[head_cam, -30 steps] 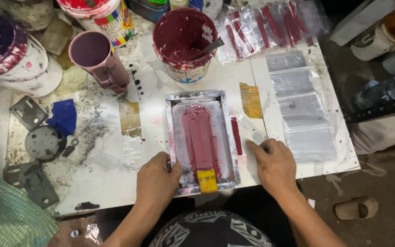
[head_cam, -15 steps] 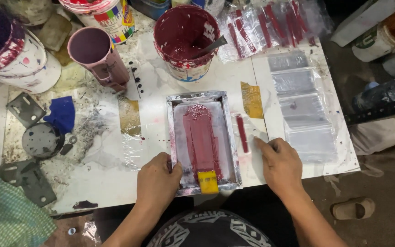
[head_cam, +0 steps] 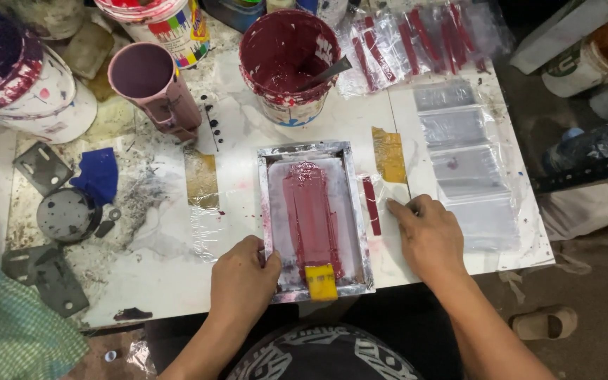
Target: The person uses a yellow squeegee to spread red ink evenly across a rectangular screen printing frame. They repeatedly pull the ink from the top to the bottom of the frame to ensure full coverage.
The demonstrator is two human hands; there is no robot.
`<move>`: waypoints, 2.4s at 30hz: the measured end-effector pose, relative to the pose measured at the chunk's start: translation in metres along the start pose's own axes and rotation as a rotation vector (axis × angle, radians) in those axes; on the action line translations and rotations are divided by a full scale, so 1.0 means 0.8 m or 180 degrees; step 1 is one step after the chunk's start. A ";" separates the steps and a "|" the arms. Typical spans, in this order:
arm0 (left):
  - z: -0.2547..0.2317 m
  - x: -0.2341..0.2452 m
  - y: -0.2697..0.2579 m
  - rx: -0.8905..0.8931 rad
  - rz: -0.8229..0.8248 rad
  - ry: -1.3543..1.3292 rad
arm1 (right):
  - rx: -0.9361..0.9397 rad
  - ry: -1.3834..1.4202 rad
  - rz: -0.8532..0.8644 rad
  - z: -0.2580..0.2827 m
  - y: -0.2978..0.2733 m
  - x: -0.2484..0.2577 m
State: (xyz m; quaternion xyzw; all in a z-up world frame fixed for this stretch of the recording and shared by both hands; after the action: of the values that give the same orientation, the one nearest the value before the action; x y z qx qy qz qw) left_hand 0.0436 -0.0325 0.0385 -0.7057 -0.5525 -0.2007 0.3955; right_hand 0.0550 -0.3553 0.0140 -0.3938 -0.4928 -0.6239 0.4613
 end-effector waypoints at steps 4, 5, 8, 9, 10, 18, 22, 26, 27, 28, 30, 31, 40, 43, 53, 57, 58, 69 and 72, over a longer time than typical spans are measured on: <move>0.003 -0.004 0.002 -0.0107 -0.0063 0.0021 | -0.0172 0.0013 0.0134 -0.008 -0.003 -0.003; 0.001 -0.003 0.000 -0.0080 -0.0035 -0.0006 | -0.0171 0.0058 0.0110 -0.009 -0.005 -0.003; 0.002 -0.003 0.000 -0.0060 -0.0012 -0.0010 | -0.0136 0.0140 0.0140 -0.002 0.003 0.000; 0.003 -0.003 0.001 -0.0067 -0.0010 0.0011 | -0.0106 0.0172 0.0197 0.003 0.007 0.001; 0.002 -0.003 0.001 -0.0074 -0.0012 0.0013 | -0.0110 0.0172 0.0190 0.004 0.009 0.002; 0.005 -0.002 0.001 -0.0166 -0.0056 0.0052 | 0.0095 -0.0082 0.0087 -0.004 0.003 0.001; 0.012 -0.008 0.002 -0.0185 -0.0152 0.0063 | 0.0021 -0.0148 0.0102 -0.010 0.002 -0.002; 0.007 -0.004 -0.001 -0.0213 -0.0100 0.0060 | -0.0281 0.0241 0.0075 -0.013 0.006 0.009; 0.005 -0.003 -0.001 -0.0169 -0.0044 0.0048 | -0.0574 0.0572 0.0196 -0.018 0.009 0.010; 0.004 -0.002 -0.001 -0.0170 -0.0051 0.0047 | -0.0569 0.0574 0.0192 -0.010 0.020 0.016; 0.003 -0.003 -0.002 -0.0133 -0.0023 0.0015 | -0.1128 0.0825 0.0740 -0.009 0.036 0.012; 0.003 -0.005 -0.003 -0.0136 -0.0005 0.0017 | -0.1144 0.0820 0.0745 -0.011 0.042 0.004; 0.003 0.000 -0.002 -0.0223 -0.0231 -0.0011 | -0.0842 0.0937 0.0493 -0.005 0.089 -0.025; 0.007 -0.002 -0.007 -0.0180 -0.0084 -0.0046 | -0.0702 0.0473 0.0599 0.007 0.101 -0.026; 0.004 0.002 -0.010 -0.0666 -0.0483 -0.0053 | -0.1093 0.0174 0.1320 -0.010 0.098 -0.023; -0.001 0.005 -0.006 -0.0617 -0.0457 -0.0100 | -0.1289 0.0364 0.1447 -0.009 0.102 -0.006; -0.002 0.004 -0.006 -0.0626 -0.0453 -0.0100 | -0.1297 0.0362 0.1441 -0.009 0.103 -0.005; 0.005 -0.004 -0.004 -0.0369 -0.0155 -0.0004 | -0.1063 -0.0214 0.1959 -0.002 0.127 0.003; 0.006 -0.003 -0.003 -0.0353 -0.0134 0.0001 | -0.0947 -0.0245 0.1887 -0.010 0.128 -0.005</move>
State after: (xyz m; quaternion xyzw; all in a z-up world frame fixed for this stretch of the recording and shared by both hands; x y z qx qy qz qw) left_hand 0.0399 -0.0299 0.0346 -0.7147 -0.5552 -0.2394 0.3516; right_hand 0.1542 -0.3715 0.0340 -0.6064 -0.2773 -0.5123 0.5412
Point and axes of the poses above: each hand's wrist, its own y-axis towards the middle knuckle, its own x-axis out of the back of the hand, z = x × y, the point moved 7 cm from there along y, towards the middle knuckle, and after that the axes turned 15 degrees about -x, right-handed, at the moved point
